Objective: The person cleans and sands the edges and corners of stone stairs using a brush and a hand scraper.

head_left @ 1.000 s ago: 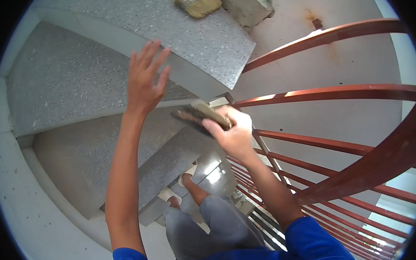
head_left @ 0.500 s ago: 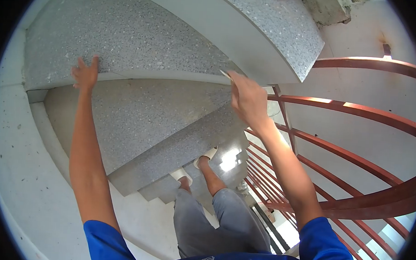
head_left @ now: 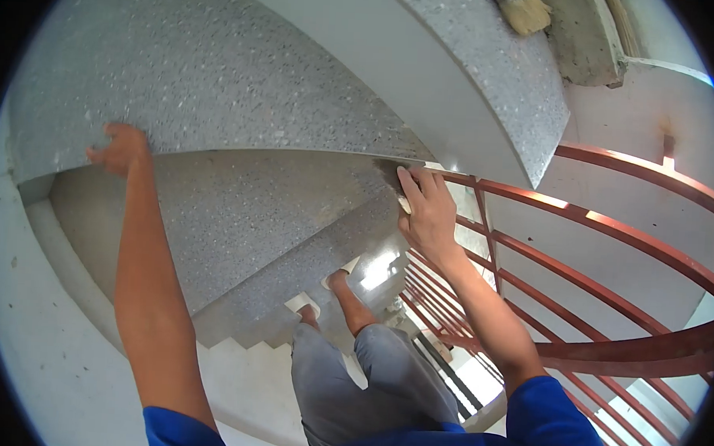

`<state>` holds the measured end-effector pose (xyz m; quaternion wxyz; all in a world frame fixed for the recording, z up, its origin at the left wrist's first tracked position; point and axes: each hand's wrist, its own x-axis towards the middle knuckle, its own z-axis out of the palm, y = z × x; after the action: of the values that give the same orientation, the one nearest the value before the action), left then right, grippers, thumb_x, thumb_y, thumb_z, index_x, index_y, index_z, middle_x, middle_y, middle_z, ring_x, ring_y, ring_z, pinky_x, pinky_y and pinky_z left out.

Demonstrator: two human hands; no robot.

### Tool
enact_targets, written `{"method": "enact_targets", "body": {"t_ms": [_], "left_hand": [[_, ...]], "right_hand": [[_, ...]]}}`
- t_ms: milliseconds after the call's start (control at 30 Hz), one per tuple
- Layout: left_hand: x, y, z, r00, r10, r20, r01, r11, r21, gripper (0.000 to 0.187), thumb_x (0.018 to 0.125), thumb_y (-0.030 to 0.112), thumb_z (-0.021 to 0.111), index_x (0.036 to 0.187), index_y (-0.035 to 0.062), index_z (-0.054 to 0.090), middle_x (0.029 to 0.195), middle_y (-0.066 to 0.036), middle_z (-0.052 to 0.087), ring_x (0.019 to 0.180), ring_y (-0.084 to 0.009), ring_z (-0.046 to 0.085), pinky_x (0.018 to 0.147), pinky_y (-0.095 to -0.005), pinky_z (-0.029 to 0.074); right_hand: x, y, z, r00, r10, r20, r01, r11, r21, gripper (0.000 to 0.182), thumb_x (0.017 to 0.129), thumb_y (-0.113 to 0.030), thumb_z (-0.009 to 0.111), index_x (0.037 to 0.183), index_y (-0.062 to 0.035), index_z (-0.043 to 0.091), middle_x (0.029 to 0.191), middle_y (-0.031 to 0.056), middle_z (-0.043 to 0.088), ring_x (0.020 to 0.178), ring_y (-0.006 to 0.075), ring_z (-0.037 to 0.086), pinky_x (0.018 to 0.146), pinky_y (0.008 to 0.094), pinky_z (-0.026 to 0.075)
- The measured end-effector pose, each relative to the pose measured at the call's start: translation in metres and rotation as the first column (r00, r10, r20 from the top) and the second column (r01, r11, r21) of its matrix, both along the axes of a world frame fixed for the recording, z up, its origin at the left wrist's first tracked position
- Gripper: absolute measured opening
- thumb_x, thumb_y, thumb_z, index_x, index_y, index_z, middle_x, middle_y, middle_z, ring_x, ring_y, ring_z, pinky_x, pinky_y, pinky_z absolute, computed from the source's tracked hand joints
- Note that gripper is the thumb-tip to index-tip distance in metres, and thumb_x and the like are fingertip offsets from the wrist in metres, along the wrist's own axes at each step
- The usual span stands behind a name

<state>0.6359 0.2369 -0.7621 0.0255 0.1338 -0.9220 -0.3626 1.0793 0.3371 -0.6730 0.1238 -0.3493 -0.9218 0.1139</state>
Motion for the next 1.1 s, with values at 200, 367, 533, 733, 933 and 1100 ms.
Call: {"method": "enact_targets", "body": {"t_ms": [200, 367, 533, 733, 933, 1100], "left_hand": [[-0.042, -0.022, -0.071, 0.950, -0.096, -0.297, 0.079, 0.995, -0.069, 0.080, 0.089, 0.044, 0.057, 0.140, -0.0044, 0.020, 0.129, -0.035, 0.040, 0.115, -0.0429, 0.050, 0.094, -0.0489, 0.043], [-0.012, -0.003, -0.021, 0.987, 0.015, -0.161, -0.020, 0.999, -0.029, 0.078, 0.085, 0.046, 0.060, 0.139, 0.0022, 0.026, 0.120, -0.033, 0.050, 0.103, -0.0437, 0.058, 0.087, -0.0510, 0.047], [-0.019, -0.004, -0.028, 0.988, 0.053, -0.146, -0.060, 0.997, -0.045, 0.078, 0.083, 0.047, 0.059, 0.139, 0.0037, 0.027, 0.120, -0.032, 0.051, 0.102, -0.0443, 0.058, 0.087, -0.0519, 0.047], [-0.010, 0.002, -0.016, 0.993, 0.066, -0.100, -0.070, 0.997, -0.039, 0.077, 0.084, 0.048, 0.057, 0.140, 0.0043, 0.027, 0.121, -0.033, 0.050, 0.104, -0.0443, 0.057, 0.087, -0.0523, 0.047], [-0.003, 0.005, -0.009, 0.994, 0.059, -0.095, -0.064, 0.997, -0.050, 0.077, 0.084, 0.050, 0.055, 0.140, 0.0046, 0.026, 0.123, -0.033, 0.049, 0.105, -0.0450, 0.057, 0.088, -0.0522, 0.046], [-0.008, 0.000, -0.014, 0.997, 0.039, -0.061, -0.040, 0.999, -0.011, 0.079, 0.084, 0.050, 0.054, 0.141, 0.0035, 0.025, 0.124, -0.033, 0.049, 0.106, -0.0458, 0.056, 0.090, -0.0522, 0.046]], "right_hand": [[-0.013, -0.030, 0.009, 0.672, -0.723, -0.159, 0.447, 0.568, -0.691, 0.022, 0.088, -0.017, 0.063, 0.090, 0.0042, 0.065, 0.069, 0.0076, 0.066, 0.065, 0.0146, 0.063, 0.060, 0.0292, 0.048], [-0.020, -0.045, -0.011, 0.237, -0.949, -0.208, 0.245, 0.265, -0.933, 0.024, 0.088, -0.019, 0.065, 0.093, 0.0040, 0.064, 0.081, 0.0064, 0.067, 0.066, 0.0127, 0.063, 0.059, 0.0274, 0.050], [-0.023, -0.044, -0.005, 0.146, -0.983, -0.114, 0.209, 0.144, -0.967, 0.023, 0.088, -0.019, 0.065, 0.097, 0.0023, 0.063, 0.083, 0.0062, 0.066, 0.065, 0.0103, 0.061, 0.052, 0.0234, 0.047], [-0.010, -0.044, -0.006, 0.146, -0.986, -0.079, 0.078, 0.091, -0.993, 0.020, 0.086, -0.016, 0.067, 0.095, 0.0018, 0.064, 0.081, 0.0043, 0.066, 0.065, 0.0106, 0.060, 0.054, 0.0253, 0.048], [0.009, -0.053, 0.021, 0.610, -0.779, -0.144, 0.384, 0.450, -0.806, 0.018, 0.082, -0.013, 0.068, 0.093, 0.0007, 0.065, 0.075, 0.0081, 0.062, 0.065, 0.0142, 0.059, 0.060, 0.0292, 0.047], [0.028, -0.041, 0.118, 0.757, -0.572, -0.317, 0.300, 0.735, -0.608, 0.013, 0.078, -0.007, 0.068, 0.089, -0.0001, 0.063, 0.073, 0.0116, 0.060, 0.063, 0.0244, 0.058, 0.057, 0.0313, 0.046]]}}
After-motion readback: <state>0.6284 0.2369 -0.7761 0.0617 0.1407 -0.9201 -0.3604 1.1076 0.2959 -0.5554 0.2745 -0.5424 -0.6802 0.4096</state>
